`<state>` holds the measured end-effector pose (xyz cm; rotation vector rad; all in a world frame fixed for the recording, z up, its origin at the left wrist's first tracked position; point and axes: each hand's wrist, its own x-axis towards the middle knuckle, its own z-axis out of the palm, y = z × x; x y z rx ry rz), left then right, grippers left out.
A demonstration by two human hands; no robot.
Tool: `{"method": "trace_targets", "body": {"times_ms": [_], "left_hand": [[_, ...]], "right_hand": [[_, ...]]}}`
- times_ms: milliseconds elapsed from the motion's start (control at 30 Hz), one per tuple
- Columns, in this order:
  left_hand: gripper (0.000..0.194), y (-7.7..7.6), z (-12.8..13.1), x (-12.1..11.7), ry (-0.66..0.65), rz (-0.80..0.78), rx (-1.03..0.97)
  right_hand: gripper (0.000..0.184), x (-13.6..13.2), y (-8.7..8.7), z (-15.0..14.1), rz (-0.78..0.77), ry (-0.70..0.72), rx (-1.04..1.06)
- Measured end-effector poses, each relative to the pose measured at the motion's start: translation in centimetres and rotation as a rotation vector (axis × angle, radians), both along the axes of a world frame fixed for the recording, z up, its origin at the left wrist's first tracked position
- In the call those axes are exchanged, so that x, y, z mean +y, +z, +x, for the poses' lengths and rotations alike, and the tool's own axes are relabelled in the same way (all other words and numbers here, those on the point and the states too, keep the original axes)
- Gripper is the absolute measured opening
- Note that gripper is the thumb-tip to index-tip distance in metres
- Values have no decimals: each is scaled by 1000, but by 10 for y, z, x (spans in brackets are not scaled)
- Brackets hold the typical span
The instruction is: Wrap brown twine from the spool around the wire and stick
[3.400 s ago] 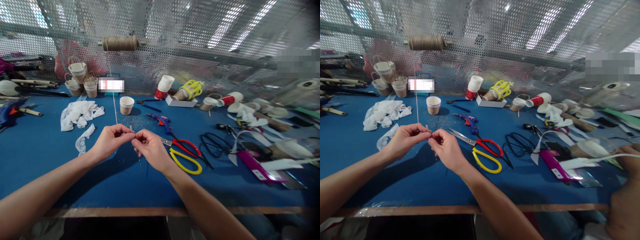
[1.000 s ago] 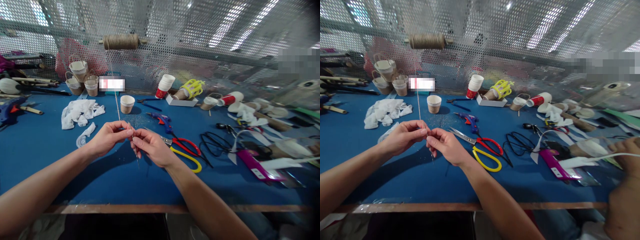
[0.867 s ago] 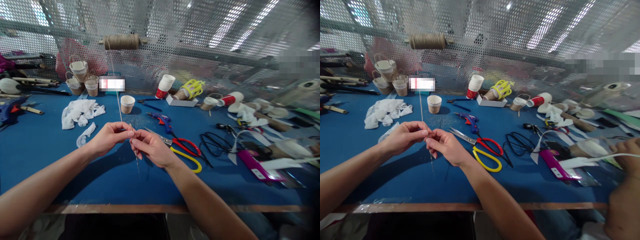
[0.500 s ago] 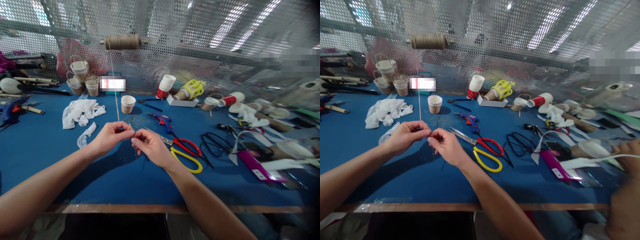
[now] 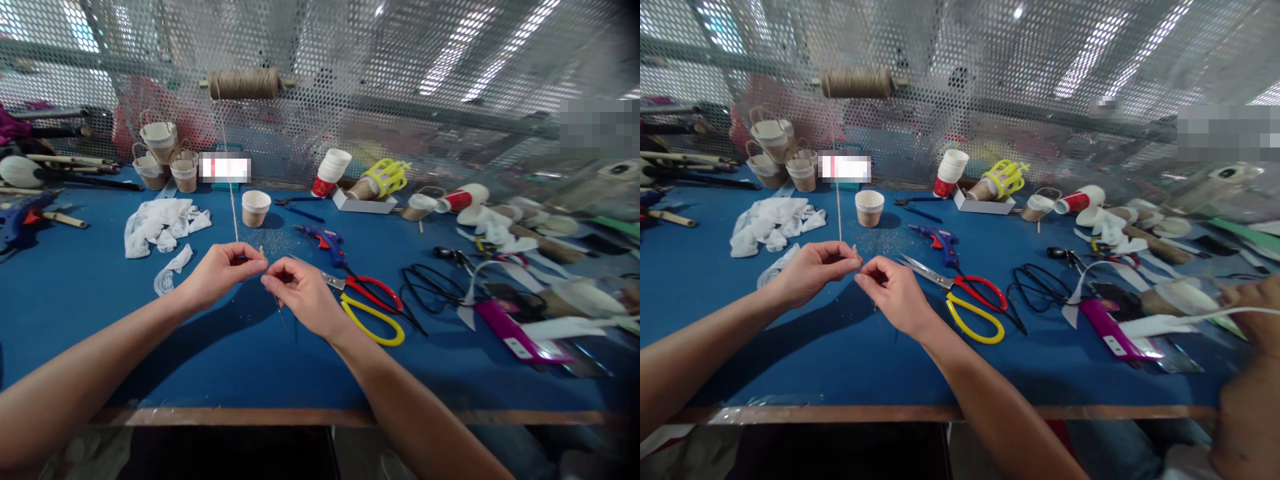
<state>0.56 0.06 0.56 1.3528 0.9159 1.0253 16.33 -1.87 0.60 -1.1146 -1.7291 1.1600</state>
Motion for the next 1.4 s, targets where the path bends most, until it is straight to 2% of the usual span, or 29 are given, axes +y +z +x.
{"method": "trace_targets", "body": {"times_ms": [100, 267, 333, 467, 700, 767, 867, 933, 1000, 1167, 1233, 1300, 1400], "left_hand": [[10, 1, 1, -1, 16, 18, 29], [9, 2, -1, 0, -66, -4, -72], [9, 3, -2, 0, -100, -24, -101], [10, 4, -3, 1, -102, -49, -74], [10, 1, 1, -1, 5, -39, -38], [12, 0, 1, -1, -25, -47, -84], [14, 0, -1, -1, -150, -74, -176], [15, 0, -2, 0, -206, -97, -199], [16, 0, -2, 0, -180, -102, -185], [13, 0, 2, -2, 4, -20, -81], [12, 0, 3, -2, 24, -9, -67], [12, 1, 3, -2, -13, -21, -100], [13, 2, 2, -2, -166, -64, -215]], "right_hand": [[14, 0, -1, 0, 30, -26, -31], [15, 2, -2, 3, -192, 164, 190], [15, 3, -2, 3, -225, 174, 262], [14, 2, -3, 2, -168, 100, 232], [11, -3, -4, -3, 61, -64, 23], [11, -2, -3, -2, 12, -26, 52], [13, 0, -2, 1, -190, 168, 172], [13, 1, -1, 2, -259, 225, 240], [13, 2, 0, 2, -242, 196, 249], [14, 0, 0, -2, -117, 57, 140], [13, 0, 0, -3, -107, 36, 122], [13, 1, -1, -1, -160, 78, 170], [14, 3, -1, 3, -318, 215, 311]]}}
